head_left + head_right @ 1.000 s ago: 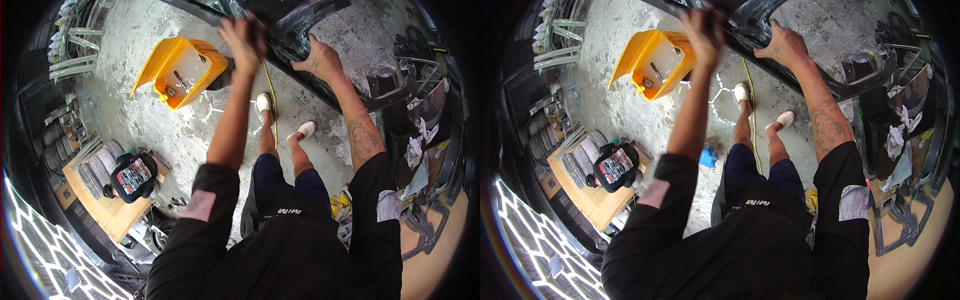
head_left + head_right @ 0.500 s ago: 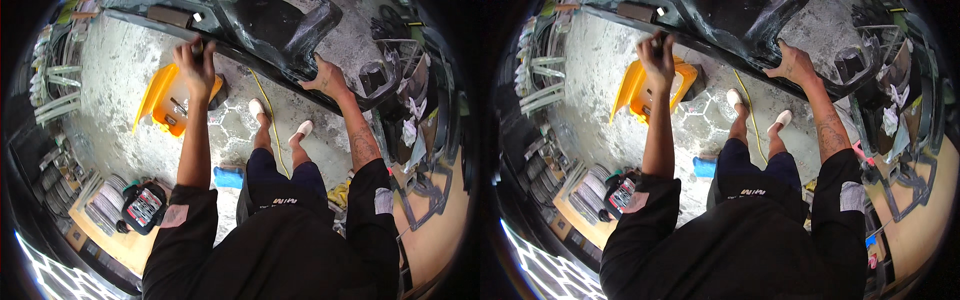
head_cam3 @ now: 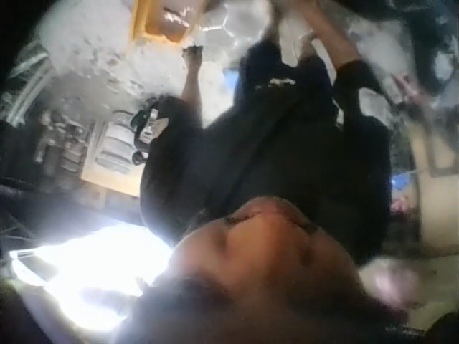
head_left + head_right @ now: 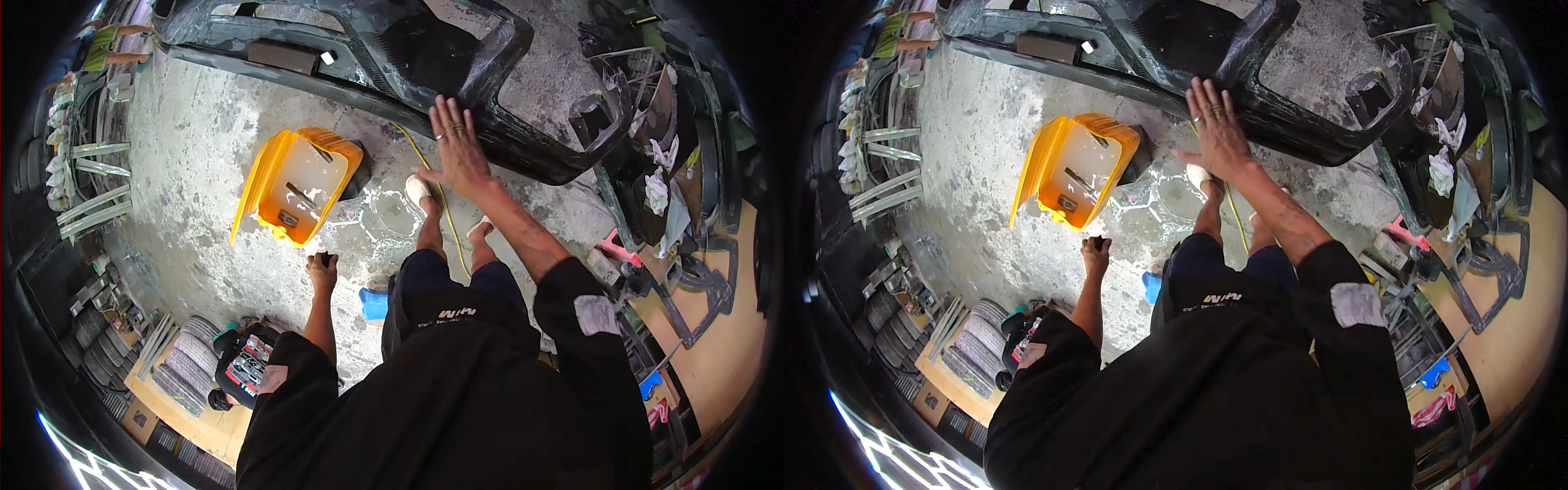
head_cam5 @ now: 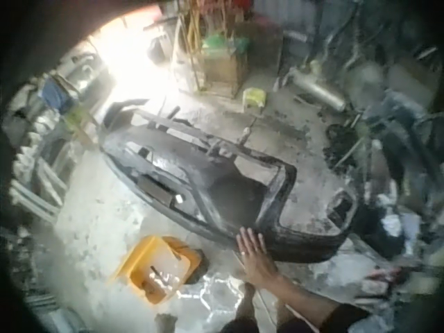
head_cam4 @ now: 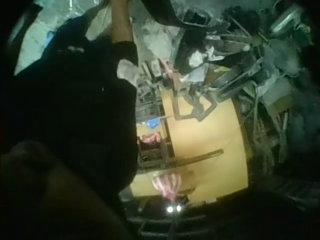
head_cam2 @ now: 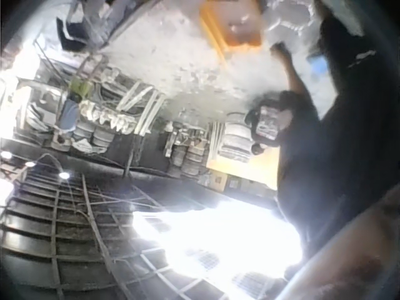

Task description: The person sands a large black car bumper with a sanding block, repeatedly dipping the block into a yellow bucket of water and wiping the surface. The person moves around the bumper to reach different sections and continues sanding until the end of the clip.

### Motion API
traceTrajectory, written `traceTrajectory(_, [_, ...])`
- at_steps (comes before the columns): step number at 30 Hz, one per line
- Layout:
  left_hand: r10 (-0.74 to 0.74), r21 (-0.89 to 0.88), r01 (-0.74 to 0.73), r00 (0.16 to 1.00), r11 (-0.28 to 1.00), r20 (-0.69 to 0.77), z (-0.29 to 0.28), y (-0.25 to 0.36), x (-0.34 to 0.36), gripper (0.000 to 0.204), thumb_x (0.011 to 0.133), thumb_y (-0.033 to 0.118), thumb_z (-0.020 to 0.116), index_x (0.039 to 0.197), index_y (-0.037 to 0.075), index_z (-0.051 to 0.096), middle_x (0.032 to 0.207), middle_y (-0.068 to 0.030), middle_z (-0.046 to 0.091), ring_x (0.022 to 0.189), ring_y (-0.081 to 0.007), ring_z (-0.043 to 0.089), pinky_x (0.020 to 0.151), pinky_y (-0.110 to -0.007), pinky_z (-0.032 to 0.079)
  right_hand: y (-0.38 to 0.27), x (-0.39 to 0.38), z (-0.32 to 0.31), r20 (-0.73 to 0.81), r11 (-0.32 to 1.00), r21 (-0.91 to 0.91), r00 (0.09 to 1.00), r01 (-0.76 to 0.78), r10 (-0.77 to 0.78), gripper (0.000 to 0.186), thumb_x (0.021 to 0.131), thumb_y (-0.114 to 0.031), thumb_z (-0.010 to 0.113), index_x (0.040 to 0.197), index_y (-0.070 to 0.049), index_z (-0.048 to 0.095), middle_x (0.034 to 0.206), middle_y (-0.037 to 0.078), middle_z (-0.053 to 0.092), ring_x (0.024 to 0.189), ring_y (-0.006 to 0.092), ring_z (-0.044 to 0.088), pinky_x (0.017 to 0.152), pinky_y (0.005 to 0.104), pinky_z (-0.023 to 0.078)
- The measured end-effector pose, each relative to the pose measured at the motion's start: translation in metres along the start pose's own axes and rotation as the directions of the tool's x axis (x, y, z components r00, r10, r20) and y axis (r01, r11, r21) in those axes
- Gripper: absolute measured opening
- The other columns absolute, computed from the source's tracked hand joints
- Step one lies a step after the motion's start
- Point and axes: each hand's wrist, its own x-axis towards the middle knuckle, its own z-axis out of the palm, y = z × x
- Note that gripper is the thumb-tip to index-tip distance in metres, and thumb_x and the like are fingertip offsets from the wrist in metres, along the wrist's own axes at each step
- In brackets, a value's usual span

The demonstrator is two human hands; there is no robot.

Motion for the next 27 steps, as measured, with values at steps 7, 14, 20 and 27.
traceTrajectory(7, [0.161,-0.176,-0.189,0.973,0.966,-0.163,-0.027,0.056,0.033,0.035,0.086,0.021,0.081,0.106,-0.002,0.065,0.106,-0.0241,0.062,0.099,-0.0447,0.059,0.088,-0.053,0.048,-0.004,-0.118,-0.005,0.430,0.946,0.275,0.902,-0.174,0.041,0.090,0.088,-0.055,0.071,0.148,0.007,0.046,0.159,0.025,0.038,0.152,0.0380,0.030,0.125,0.0473,0.022])
traceTrajectory(14, [0.238,-0.301,-0.288,0.952,0.909,-0.192,-0.051,0.134,0.058,0.035,0.086,0.021,0.080,0.108,-0.001,0.066,0.105,-0.0243,0.062,0.099,-0.0446,0.060,0.088,-0.051,0.049,0.092,-0.328,-0.119,0.350,0.702,0.041,0.668,-0.711,0.657,0.045,0.090,-0.035,0.076,0.114,0.001,0.069,0.105,0.022,0.071,0.099,0.0386,0.069,0.088,0.0451,0.054])
traceTrajectory(20, [0.410,-0.240,-0.469,0.875,0.850,-0.258,-0.058,0.221,0.064,0.037,0.087,0.020,0.078,0.114,-0.001,0.065,0.106,-0.0244,0.064,0.100,-0.0451,0.061,0.088,-0.052,0.050,0.118,-0.491,-0.129,0.749,0.542,0.215,0.494,-0.812,0.443,0.029,0.087,-0.026,0.077,0.100,-0.001,0.069,0.089,0.021,0.072,0.084,0.0372,0.070,0.075,0.0436,0.054])
traceTrajectory(27, [0.118,-0.260,-0.186,0.959,0.948,-0.257,-0.065,0.217,0.026,0.036,0.086,0.023,0.081,0.106,-0.003,0.067,0.105,-0.0249,0.064,0.096,-0.0450,0.061,0.087,-0.052,0.050,0.150,-0.486,-0.149,0.799,0.605,-0.002,0.363,-0.796,0.480,0.027,0.087,-0.022,0.075,0.101,-0.001,0.069,0.092,0.021,0.073,0.085,0.0383,0.070,0.076,0.0437,0.054])
